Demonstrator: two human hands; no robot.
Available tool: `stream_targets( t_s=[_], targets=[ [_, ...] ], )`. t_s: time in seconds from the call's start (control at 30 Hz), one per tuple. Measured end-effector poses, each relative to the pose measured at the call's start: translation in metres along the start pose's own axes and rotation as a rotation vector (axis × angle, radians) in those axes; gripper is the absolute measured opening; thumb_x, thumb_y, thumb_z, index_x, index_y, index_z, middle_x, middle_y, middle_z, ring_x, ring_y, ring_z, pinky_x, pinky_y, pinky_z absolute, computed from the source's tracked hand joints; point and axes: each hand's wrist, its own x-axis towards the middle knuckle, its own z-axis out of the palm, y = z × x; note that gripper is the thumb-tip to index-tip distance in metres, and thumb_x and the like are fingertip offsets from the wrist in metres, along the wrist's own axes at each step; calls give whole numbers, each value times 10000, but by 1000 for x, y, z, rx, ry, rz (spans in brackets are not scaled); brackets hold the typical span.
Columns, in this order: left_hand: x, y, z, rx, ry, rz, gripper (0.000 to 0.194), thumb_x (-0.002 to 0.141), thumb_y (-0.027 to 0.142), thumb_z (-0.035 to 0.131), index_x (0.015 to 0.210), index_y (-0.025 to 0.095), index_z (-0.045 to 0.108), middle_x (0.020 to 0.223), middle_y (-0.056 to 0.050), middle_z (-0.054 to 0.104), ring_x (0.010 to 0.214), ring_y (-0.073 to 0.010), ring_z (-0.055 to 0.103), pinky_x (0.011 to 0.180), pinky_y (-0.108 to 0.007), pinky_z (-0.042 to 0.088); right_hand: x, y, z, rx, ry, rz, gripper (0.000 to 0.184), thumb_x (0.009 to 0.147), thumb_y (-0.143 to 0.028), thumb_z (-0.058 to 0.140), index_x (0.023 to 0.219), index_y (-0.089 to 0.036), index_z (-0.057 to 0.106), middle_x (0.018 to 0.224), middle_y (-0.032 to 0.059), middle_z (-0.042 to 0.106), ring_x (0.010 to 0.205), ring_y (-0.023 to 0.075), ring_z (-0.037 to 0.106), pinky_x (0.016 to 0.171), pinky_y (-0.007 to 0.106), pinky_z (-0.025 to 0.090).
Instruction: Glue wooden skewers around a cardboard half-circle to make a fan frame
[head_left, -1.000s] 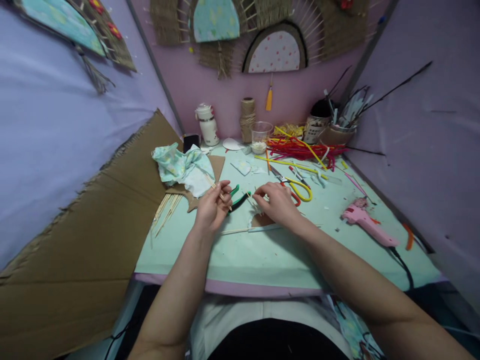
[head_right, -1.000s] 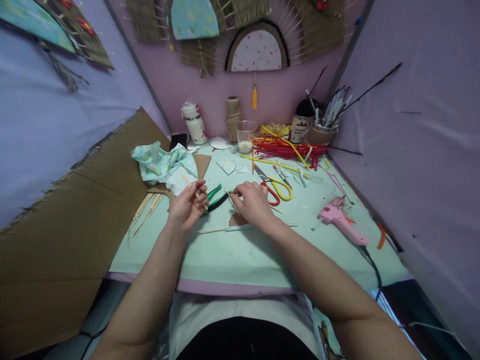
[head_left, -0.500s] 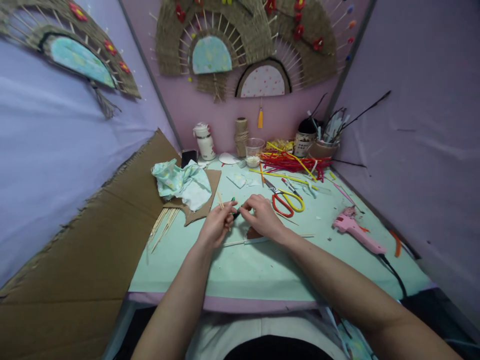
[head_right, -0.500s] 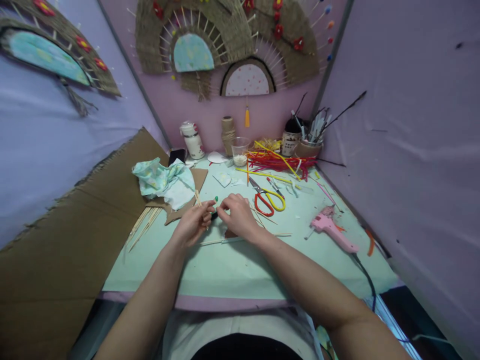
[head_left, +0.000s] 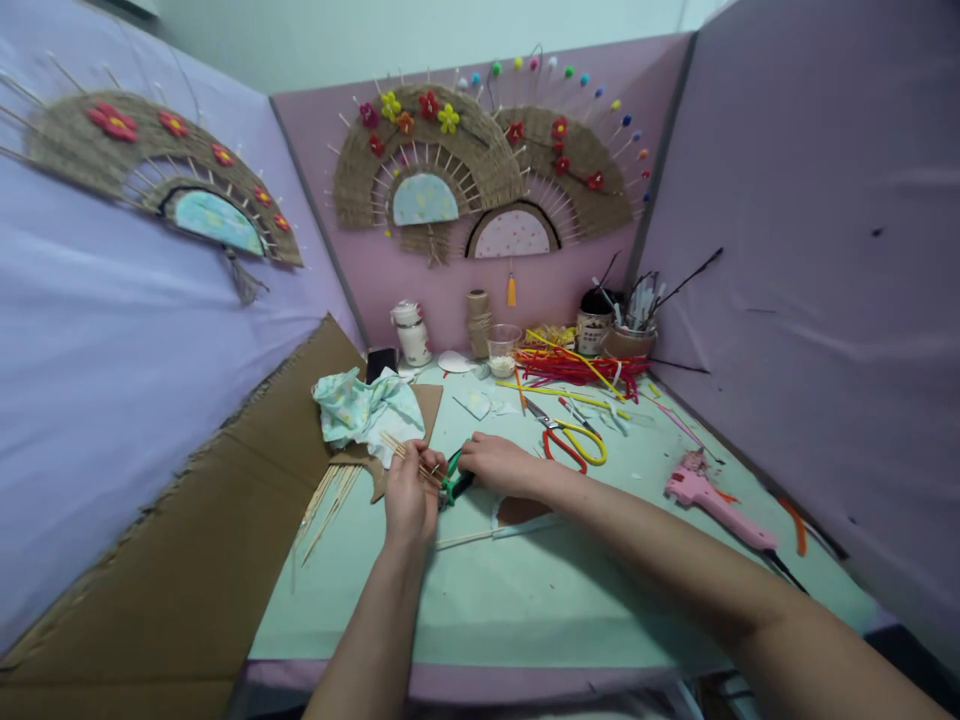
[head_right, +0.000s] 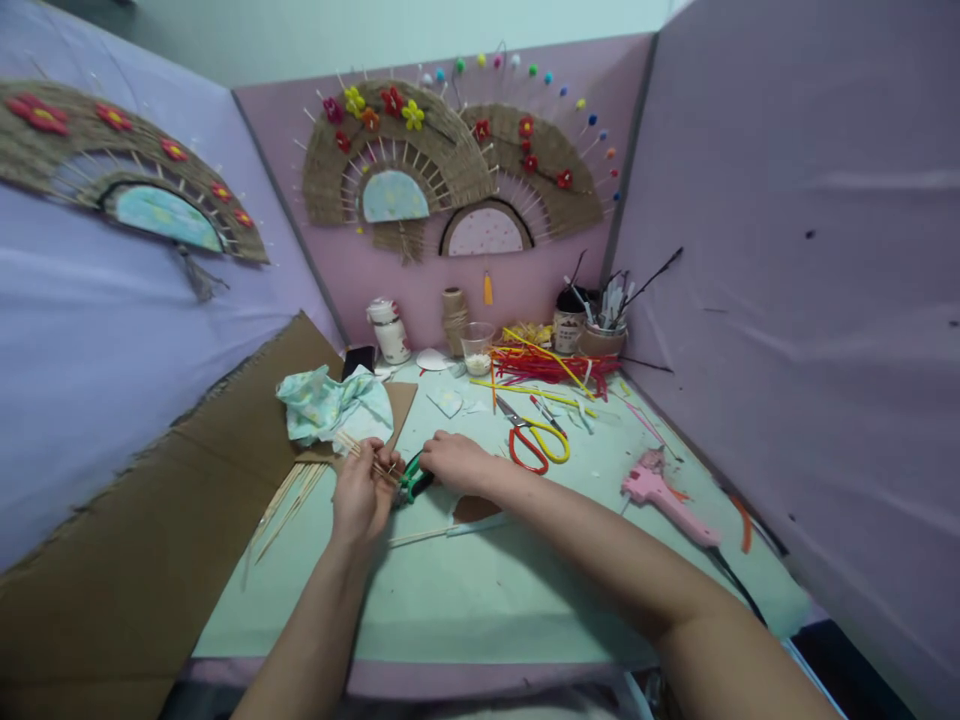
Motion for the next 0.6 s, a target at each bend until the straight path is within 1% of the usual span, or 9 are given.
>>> stream_targets(
  t_s=[0.07,0.13,0.17,0.23,0.3,0.43,0.5,0.6],
  targets=[
    [1,1,-2,-8,20,21,278,844,409,722,844,189,552,573,86,452,438,-42,392,449,-142,347,9,2,0,-15,-38,-44,97,859,-165,662,927,-208,716,940,68,696,907,208,534,724,288,383],
    [3,2,-3,-13,66,34,243,881,378,685,848,183,544,541,102,379,383,-29,265,382,-141,227,15,9,-3,-25,-48,-60,83,845,-167,677,898,-214,721,915,54,705,900,199,535,730,277,382],
    [4,3,-4,-19,88,34,228,895,364,667,844,181,540,531,106,353,376,-30,243,373,-144,208,18,15,-5,-31,-49,-62,87,853,-163,663,887,-215,723,917,53,709,904,195,533,743,276,383],
    [6,5,-5,-35,114,24,213,911,344,643,833,178,535,520,108,325,375,-33,243,372,-146,213,24,31,-11,-46,-38,-40,136,880,-145,608,884,-212,727,942,62,712,913,192,530,773,281,384],
    [6,6,-4,-49,112,6,211,907,333,642,821,170,539,521,106,328,377,-29,254,376,-144,222,32,50,-16,-63,-18,10,172,899,-140,568,913,-199,729,982,78,712,938,200,528,789,288,386],
    [4,7,-2,-37,92,-31,224,863,326,681,791,158,550,516,100,354,370,-22,267,370,-141,216,48,81,-22,-103,39,156,207,912,-135,530,999,-163,716,1065,109,697,1011,217,530,810,296,389],
    [5,7,-4,-23,91,-38,228,840,334,695,787,156,562,505,101,351,360,-22,263,359,-143,211,54,89,-22,-113,63,237,225,924,-133,509,1013,-153,715,1081,113,693,1035,216,534,826,294,391],
    [9,5,-8,-17,53,-37,255,794,358,730,792,157,573,511,102,354,358,-20,267,358,-144,221,59,93,-20,-112,121,369,284,945,-123,454,1082,-146,701,1157,129,668,1083,221,536,836,292,403]
  ],
)
